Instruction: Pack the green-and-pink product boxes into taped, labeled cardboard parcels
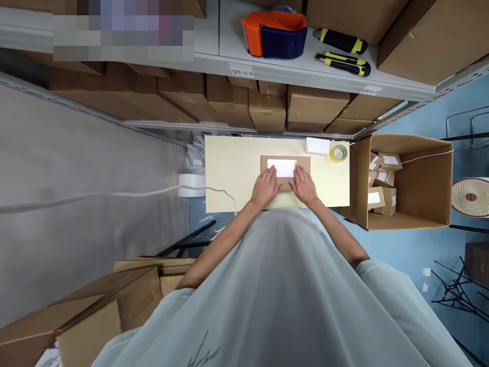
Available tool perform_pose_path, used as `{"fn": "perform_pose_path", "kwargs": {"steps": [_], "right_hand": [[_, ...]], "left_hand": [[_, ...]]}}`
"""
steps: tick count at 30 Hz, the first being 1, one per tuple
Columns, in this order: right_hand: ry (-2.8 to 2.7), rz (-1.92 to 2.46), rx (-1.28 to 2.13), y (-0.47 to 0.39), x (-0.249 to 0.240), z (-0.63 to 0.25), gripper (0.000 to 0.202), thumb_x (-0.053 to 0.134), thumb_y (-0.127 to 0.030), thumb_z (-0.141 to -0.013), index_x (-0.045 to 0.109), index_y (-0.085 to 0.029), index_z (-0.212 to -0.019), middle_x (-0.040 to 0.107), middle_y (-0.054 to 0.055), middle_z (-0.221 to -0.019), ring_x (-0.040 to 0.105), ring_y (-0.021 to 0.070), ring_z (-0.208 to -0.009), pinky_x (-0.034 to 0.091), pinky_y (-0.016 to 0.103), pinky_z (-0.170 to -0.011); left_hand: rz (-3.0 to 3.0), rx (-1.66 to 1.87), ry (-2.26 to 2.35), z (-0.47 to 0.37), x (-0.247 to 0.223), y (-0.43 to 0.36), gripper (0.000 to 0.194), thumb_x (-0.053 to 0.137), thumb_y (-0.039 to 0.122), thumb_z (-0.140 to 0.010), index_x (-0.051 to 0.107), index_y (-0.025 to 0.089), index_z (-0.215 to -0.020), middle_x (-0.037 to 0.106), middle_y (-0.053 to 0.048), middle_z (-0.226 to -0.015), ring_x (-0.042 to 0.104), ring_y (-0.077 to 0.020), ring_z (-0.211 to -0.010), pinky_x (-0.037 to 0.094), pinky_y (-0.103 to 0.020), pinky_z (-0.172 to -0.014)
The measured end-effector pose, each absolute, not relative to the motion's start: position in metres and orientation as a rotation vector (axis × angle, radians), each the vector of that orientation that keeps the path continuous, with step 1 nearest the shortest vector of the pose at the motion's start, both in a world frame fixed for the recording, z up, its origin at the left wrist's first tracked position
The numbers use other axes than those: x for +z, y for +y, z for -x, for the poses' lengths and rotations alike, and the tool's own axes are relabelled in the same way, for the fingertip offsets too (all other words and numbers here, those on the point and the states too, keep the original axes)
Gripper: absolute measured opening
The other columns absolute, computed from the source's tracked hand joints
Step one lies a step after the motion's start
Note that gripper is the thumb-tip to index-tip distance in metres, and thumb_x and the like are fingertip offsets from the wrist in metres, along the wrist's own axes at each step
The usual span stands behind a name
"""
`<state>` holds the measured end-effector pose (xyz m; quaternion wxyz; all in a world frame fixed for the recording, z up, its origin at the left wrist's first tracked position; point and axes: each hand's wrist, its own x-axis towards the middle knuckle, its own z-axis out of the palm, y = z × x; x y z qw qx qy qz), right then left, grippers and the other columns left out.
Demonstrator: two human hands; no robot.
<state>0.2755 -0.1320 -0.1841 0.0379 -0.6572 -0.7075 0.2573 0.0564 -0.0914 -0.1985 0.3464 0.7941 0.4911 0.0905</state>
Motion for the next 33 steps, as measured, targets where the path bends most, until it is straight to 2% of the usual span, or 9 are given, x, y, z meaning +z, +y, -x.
{"fn": "perform_pose_path", "kwargs": {"steps": [5,8,12,16,19,24,26,29,33], "right_hand": [[-2.378,1.881,0.709,-0.101,-0.195,-0.267,0.071,0.03,-0.042,-0.12,0.033,-0.005,-0.181,0.026,0.017,-0.19,0.022,0.0316,-0.18,0.018,0.053,-0.146],[-2.337,1.96,0.656,-0.104,-0.201,-0.276,0.074,0.029,-0.044,-0.12,0.027,-0.003,-0.182,0.023,0.018,-0.191,0.022,0.0321,-0.18,0.017,0.054,-0.147],[-2.207,2.119,0.602,-0.116,-0.204,-0.281,0.074,0.025,-0.042,-0.12,0.025,-0.002,-0.183,0.02,0.021,-0.191,0.019,0.0356,-0.18,0.016,0.059,-0.146],[-2.343,1.972,0.651,-0.124,-0.202,-0.268,0.068,0.03,-0.04,-0.121,0.032,-0.01,-0.183,0.02,0.015,-0.192,0.017,0.0343,-0.181,0.016,0.058,-0.146],[-2.4,1.913,0.694,-0.134,-0.198,-0.265,0.066,0.033,-0.039,-0.121,0.035,-0.012,-0.182,0.024,0.014,-0.191,0.021,0.0323,-0.18,0.018,0.056,-0.146],[-2.358,1.937,0.696,-0.132,-0.186,-0.28,0.065,0.038,-0.038,-0.12,0.043,-0.007,-0.177,0.034,0.021,-0.187,0.034,0.0347,-0.176,0.03,0.059,-0.143],[-2.338,1.923,0.657,-0.108,-0.172,-0.287,0.065,0.039,-0.038,-0.119,0.048,-0.005,-0.173,0.037,0.024,-0.185,0.036,0.0369,-0.175,0.034,0.06,-0.141],[-2.286,1.839,0.468,-0.045,-0.131,-0.293,0.066,0.037,-0.042,-0.119,0.045,-0.008,-0.175,0.039,0.024,-0.184,0.033,0.0379,-0.176,0.033,0.064,-0.142],[-2.206,1.661,0.157,0.069,-0.051,-0.295,0.069,0.039,-0.05,-0.119,0.037,-0.018,-0.179,0.044,0.021,-0.182,0.033,0.0388,-0.175,0.032,0.069,-0.14]], "left_hand": [[-2.216,0.075,1.212,-0.066,-0.204,-0.057,0.081,0.036,0.042,-0.113,0.029,-0.004,-0.179,0.02,-0.025,-0.19,0.015,-0.0373,-0.181,0.009,-0.059,-0.147],[-2.211,0.026,1.3,-0.048,-0.211,-0.054,0.086,0.036,0.047,-0.113,0.022,-0.004,-0.181,0.013,-0.025,-0.191,0.012,-0.0375,-0.181,0.005,-0.061,-0.147],[-2.164,0.06,1.414,-0.034,-0.215,-0.063,0.082,0.032,0.043,-0.114,0.02,0.001,-0.183,0.011,-0.023,-0.191,0.009,-0.0379,-0.181,0.006,-0.065,-0.145],[-2.245,0.058,1.232,-0.043,-0.212,-0.078,0.077,0.031,0.042,-0.116,0.029,0.003,-0.181,0.02,-0.019,-0.191,0.013,-0.0359,-0.181,0.006,-0.061,-0.147],[-2.257,0.013,1.184,-0.039,-0.207,-0.093,0.075,0.033,0.042,-0.116,0.032,0.002,-0.18,0.024,-0.02,-0.19,0.019,-0.0348,-0.18,0.009,-0.058,-0.147],[-2.161,0.064,1.359,-0.012,-0.203,-0.099,0.073,0.038,0.038,-0.115,0.034,0.006,-0.18,0.031,-0.024,-0.187,0.026,-0.0365,-0.178,0.023,-0.06,-0.145],[-2.095,0.167,1.416,-0.011,-0.196,-0.082,0.073,0.038,0.039,-0.115,0.033,0.006,-0.18,0.033,-0.026,-0.186,0.028,-0.0383,-0.177,0.028,-0.062,-0.143],[-2.017,0.465,1.438,-0.025,-0.172,-0.038,0.076,0.035,0.047,-0.117,0.029,0.007,-0.181,0.03,-0.026,-0.187,0.023,-0.0392,-0.178,0.028,-0.065,-0.142],[-1.883,0.953,1.405,-0.051,-0.119,0.032,0.081,0.036,0.063,-0.117,0.027,0.018,-0.184,0.032,-0.018,-0.188,0.02,-0.0333,-0.18,0.025,-0.061,-0.145]]}}
